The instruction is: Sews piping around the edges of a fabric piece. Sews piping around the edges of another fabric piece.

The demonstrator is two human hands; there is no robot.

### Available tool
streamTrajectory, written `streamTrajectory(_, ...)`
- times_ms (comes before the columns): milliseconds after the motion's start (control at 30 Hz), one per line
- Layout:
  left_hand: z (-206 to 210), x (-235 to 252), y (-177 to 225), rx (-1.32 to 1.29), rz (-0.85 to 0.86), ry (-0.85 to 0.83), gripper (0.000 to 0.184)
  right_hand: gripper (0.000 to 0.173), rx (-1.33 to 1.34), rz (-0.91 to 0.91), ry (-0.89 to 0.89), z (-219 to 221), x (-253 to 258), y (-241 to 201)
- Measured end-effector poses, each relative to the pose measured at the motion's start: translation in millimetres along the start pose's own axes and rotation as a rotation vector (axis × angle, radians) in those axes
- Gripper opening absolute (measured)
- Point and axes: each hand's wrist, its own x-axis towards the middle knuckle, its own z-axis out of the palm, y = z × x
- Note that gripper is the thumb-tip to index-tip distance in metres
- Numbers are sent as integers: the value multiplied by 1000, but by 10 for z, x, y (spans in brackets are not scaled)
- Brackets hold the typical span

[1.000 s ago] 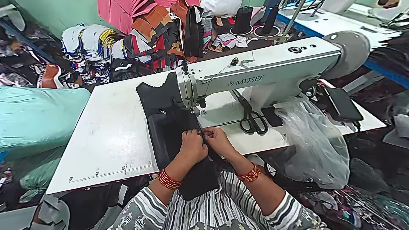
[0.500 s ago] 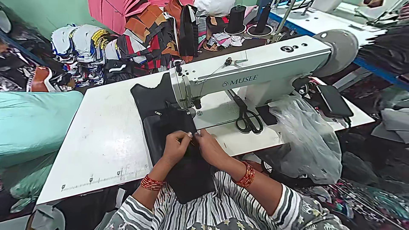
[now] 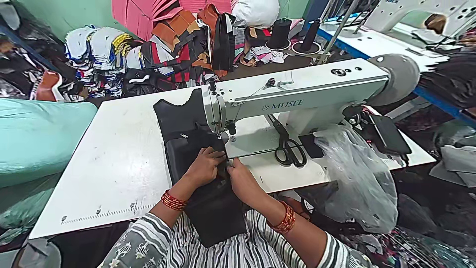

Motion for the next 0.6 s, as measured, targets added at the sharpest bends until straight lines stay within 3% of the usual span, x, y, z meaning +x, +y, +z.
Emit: streamTrajectory(600, 106, -25, -264, 49, 136, 133, 41, 32, -12, 42, 4, 19, 77, -135)
